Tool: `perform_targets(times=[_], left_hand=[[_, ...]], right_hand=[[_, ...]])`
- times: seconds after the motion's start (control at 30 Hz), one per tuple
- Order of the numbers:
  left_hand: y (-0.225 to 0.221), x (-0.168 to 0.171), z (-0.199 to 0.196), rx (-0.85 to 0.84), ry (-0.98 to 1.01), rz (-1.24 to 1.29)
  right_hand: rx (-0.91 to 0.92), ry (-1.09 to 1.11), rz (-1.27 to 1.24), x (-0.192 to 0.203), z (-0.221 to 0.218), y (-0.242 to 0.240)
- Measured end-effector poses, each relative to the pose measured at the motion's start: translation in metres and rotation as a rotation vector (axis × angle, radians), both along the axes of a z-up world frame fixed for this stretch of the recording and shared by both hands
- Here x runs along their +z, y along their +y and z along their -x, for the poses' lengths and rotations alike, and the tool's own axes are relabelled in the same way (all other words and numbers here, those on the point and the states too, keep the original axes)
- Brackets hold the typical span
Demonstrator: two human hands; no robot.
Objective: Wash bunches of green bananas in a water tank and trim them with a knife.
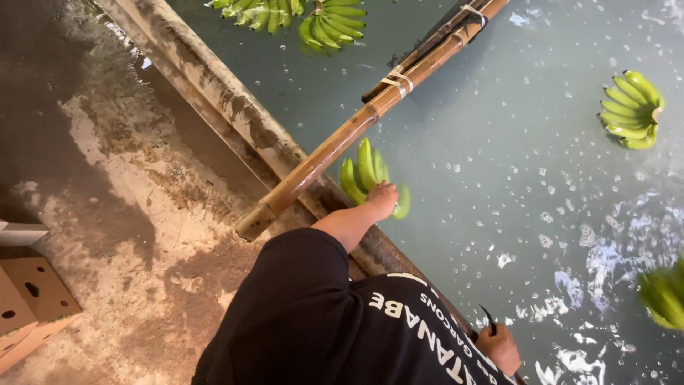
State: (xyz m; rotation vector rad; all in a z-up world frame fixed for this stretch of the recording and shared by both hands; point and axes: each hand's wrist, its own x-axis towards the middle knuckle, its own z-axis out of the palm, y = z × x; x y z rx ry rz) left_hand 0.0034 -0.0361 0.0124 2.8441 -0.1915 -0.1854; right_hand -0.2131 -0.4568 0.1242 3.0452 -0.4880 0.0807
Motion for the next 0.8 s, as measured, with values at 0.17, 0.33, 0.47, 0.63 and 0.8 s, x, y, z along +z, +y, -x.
perform_targets(times=[0.17,0.33,0.47,0.63,0.8], left_hand=[[-0.046,0.005,-0.018,0.064,-0.021,0.211],[-0.079,0.017,-0.036,0.134,-0.012,0.567],[-0.056,0.125,-0.049,0.330,0.213,1.024],[0.053,0.202,-0.107,0.372,-0.070,1.708],[0.180,0.255,-0.118,0.813,-0.412,1.683]], right_hand=[[0.009,0.013,-0.023,-0.003,-0.003,-0.004],[-0.026,0.073,-0.010,-0.001,-0.002,-0.003],[-0.009,-0.013,-0.038,0.003,-0.003,-0.001],[-0.081,0.184,-0.103,0.000,-0.001,-0.005],[-0.014,0.052,-0.090,0.005,-0.002,-0.004]])
